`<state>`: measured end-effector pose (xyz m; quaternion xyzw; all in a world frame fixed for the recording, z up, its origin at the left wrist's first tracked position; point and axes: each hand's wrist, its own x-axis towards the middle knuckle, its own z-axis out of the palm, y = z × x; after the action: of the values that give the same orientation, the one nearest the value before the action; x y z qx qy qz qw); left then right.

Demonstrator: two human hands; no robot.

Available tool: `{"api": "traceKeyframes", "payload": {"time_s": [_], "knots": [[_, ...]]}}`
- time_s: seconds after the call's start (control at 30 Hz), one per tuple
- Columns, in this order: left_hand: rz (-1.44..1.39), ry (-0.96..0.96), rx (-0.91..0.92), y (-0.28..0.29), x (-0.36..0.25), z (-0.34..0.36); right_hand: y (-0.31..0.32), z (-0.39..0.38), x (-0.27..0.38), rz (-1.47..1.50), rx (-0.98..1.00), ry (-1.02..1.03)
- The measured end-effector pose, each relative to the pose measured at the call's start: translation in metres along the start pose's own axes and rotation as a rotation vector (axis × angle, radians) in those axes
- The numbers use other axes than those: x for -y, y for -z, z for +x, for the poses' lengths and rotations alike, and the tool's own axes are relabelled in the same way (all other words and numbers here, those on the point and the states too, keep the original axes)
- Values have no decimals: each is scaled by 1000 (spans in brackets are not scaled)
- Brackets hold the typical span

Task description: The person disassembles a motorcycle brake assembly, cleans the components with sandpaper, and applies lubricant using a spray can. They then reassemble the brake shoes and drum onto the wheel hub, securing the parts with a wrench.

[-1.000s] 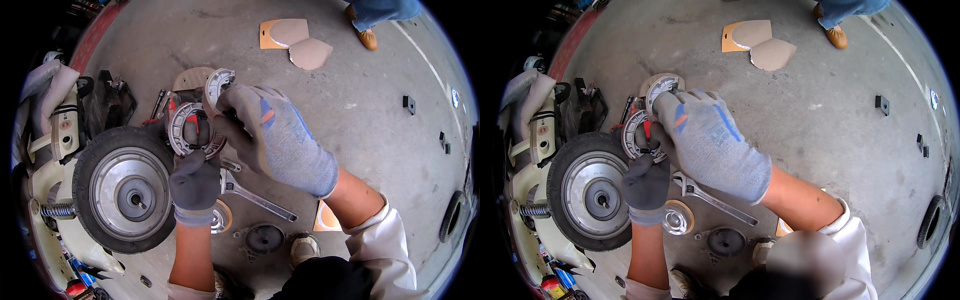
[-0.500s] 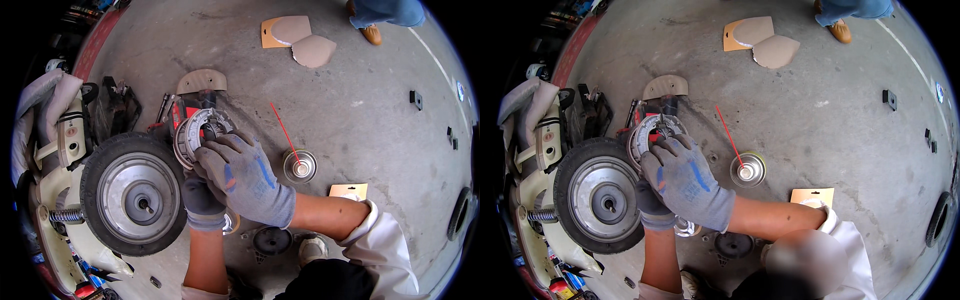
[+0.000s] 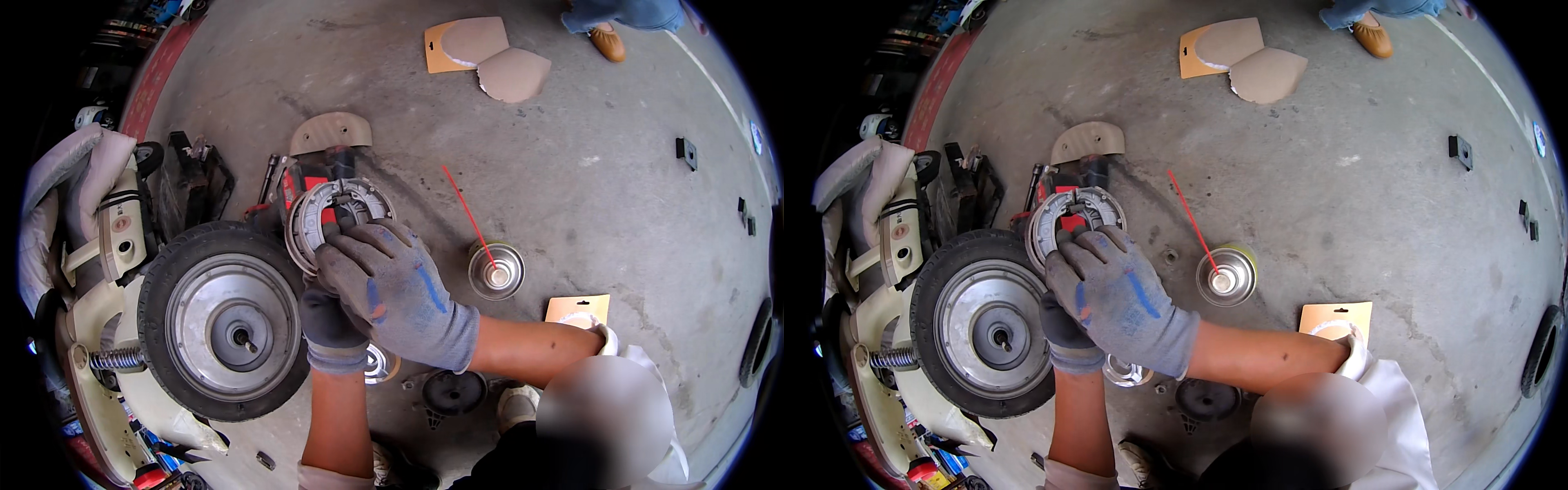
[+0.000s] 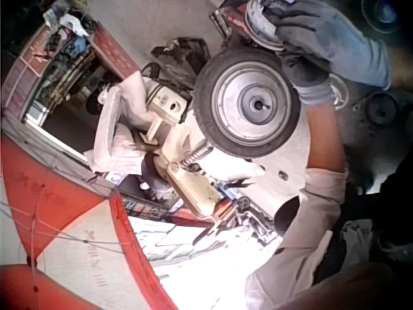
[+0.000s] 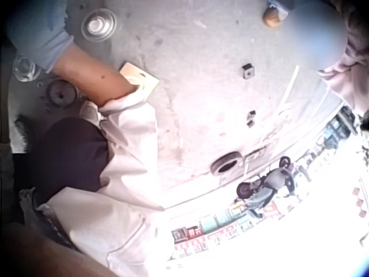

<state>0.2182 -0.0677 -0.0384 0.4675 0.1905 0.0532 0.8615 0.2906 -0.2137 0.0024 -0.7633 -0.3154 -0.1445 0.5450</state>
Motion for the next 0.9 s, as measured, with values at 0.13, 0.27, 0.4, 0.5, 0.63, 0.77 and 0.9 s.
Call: {"api": "traceKeyframes", "payload": {"time_s": [0.13,0.27,0.4,0.5,0.63,0.77,0.9], "knots": [[-339,82,267,-10,-14,6,4,-2,-2,-38,-10,-28],[-310,86,223,-24,-19,2,9,-2,2,-61,58,-64],[-340,88,286,-21,-21,4,6,-6,3,-18,58,-40],[-340,42,261,-16,-26,5,4,-6,11,18,20,-28],[-200,20,196,-6,-29,21,35,-36,8,-8,-8,-10],[-392,13,422,18,-46,38,54,-131,7,94,567,-369],[-326,-12,179,14,-59,25,54,-160,7,-124,1027,-329]]}}
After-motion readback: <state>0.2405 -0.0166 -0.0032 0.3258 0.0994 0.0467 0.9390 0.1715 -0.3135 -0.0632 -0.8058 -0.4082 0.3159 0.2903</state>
